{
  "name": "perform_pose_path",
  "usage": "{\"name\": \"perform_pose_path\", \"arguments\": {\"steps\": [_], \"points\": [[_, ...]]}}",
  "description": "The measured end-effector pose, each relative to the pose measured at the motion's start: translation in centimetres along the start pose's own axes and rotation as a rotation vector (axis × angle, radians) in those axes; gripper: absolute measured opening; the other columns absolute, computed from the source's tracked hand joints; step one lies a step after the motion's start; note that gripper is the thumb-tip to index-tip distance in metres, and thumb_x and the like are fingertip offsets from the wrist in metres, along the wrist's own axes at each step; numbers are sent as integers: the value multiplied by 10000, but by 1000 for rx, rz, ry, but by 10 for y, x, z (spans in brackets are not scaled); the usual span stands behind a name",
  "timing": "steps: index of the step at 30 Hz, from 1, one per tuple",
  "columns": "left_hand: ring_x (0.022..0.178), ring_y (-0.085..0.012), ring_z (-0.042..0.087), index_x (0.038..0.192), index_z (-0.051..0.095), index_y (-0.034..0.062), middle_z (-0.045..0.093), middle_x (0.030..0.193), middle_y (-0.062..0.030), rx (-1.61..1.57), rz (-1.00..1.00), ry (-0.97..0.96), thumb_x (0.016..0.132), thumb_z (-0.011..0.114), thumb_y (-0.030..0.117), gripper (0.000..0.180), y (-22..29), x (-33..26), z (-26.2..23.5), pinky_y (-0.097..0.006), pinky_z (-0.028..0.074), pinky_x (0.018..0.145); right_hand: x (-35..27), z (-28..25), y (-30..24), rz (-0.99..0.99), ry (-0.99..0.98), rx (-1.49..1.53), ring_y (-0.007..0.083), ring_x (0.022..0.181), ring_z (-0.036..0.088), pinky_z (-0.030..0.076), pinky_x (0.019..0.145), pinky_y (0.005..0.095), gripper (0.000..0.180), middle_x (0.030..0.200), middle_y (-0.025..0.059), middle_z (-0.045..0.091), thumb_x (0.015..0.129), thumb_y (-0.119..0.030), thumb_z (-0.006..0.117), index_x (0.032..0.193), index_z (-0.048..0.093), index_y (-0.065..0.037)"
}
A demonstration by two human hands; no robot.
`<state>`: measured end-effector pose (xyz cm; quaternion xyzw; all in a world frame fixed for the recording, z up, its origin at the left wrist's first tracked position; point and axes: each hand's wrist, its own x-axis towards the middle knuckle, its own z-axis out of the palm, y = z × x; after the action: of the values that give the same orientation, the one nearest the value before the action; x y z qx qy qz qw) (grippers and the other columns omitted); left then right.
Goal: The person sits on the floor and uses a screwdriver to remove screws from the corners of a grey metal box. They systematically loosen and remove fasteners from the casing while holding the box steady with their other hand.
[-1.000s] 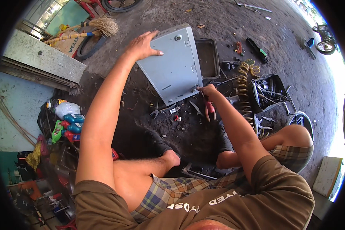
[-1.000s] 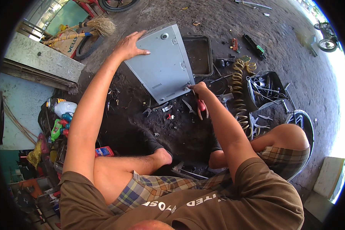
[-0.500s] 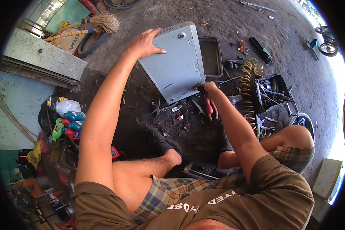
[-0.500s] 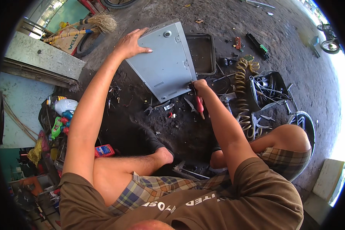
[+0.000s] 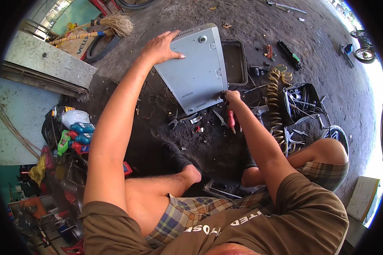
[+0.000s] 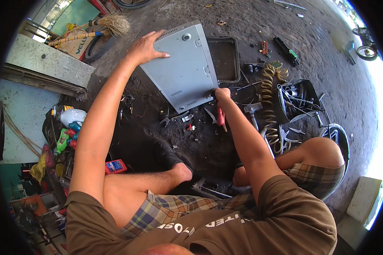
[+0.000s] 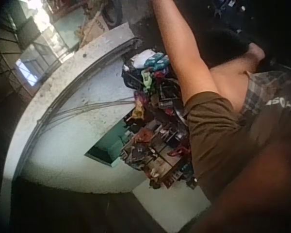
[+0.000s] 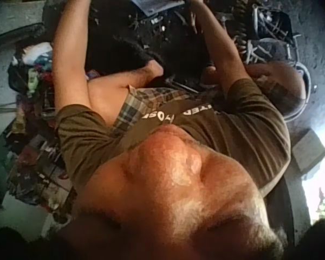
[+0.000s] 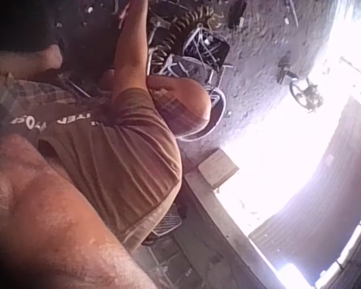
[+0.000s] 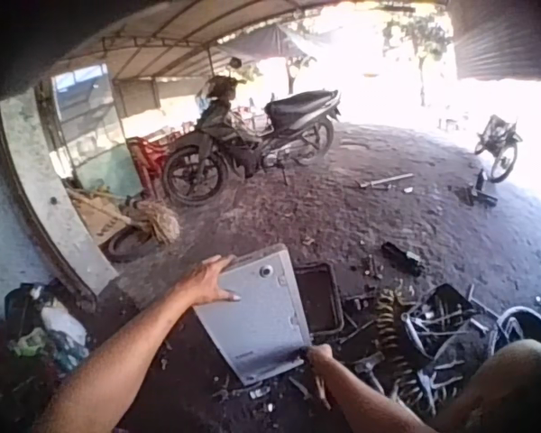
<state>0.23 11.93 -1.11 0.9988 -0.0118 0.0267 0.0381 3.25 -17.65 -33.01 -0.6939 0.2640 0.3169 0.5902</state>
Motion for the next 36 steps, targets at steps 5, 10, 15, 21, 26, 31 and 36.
{"name": "perform_pose_path", "arguments": {"steps": [5, 10, 15, 21, 26, 31, 36], "points": [[1505, -386, 513, 1656, 448, 204, 477, 1670, -200, 11, -25, -6, 718, 924, 641, 1139, 0, 0, 1, -533, 439, 1241, -6, 6, 5, 224, -71, 504, 142, 496, 413, 330, 428, 297, 176, 700, 41, 507, 1003, -146, 650, 853, 629, -58], [1519, -389, 496, 1661, 442, 204, 473, 1672, -204, 12, -12, 18, 717, 926, 635, 1145, -2, 2, 3, -532, 430, 1249, -2, 15, 14, 217, -71, 622, 125, 502, 407, 321, 429, 277, 150, 707, 30, 520, 998, -120, 684, 868, 643, -58], [1525, -393, 486, 1664, 439, 196, 467, 1675, -210, 12, -13, 18, 715, 926, 635, 1154, -2, 3, 4, -529, 425, 1252, 14, 22, 25, 189, -39, 641, 107, 508, 402, 312, 430, 257, 131, 714, 18, 532, 994, -93, 719, 884, 658, -59], [1495, -376, 524, 1656, 454, 182, 514, 1642, -194, 5, -6, 41, 715, 931, 603, 1136, -2, 2, 4, -518, 437, 1237, 25, 25, 31, 172, -42, 687, 97, 515, 406, 303, 426, 245, 127, 722, 19, 548, 992, -75, 736, 890, 662, -57], [1479, -378, 539, 1653, 458, 176, 531, 1626, -191, 22, -16, 33, 719, 936, 586, 1126, 0, 2, 2, -522, 450, 1224, 24, 27, 32, 168, -90, 722, 97, 530, 415, 300, 422, 240, 135, 740, 22, 550, 1010, -78, 704, 890, 644, -59], [1485, -381, 534, 1653, 458, 177, 530, 1627, -190, -19, -9, 10, 708, 938, 600, 1141, -1, 3, 1, -527, 446, 1230, 36, 31, 39, 157, -132, 741, 97, 544, 424, 296, 418, 234, 147, 758, 26, 552, 1028, -80, 671, 889, 627, -61], [1516, -399, 497, 1668, 428, 204, 471, 1672, -211, 24, -18, 9, 714, 918, 660, 1165, -3, 6, 4, -529, 431, 1250, 44, 34, 45, 142, -131, 755, 106, 523, 428, 306, 414, 238, 130, 737, 24, 561, 1008, -86, 716, 903, 646, -59]]}}
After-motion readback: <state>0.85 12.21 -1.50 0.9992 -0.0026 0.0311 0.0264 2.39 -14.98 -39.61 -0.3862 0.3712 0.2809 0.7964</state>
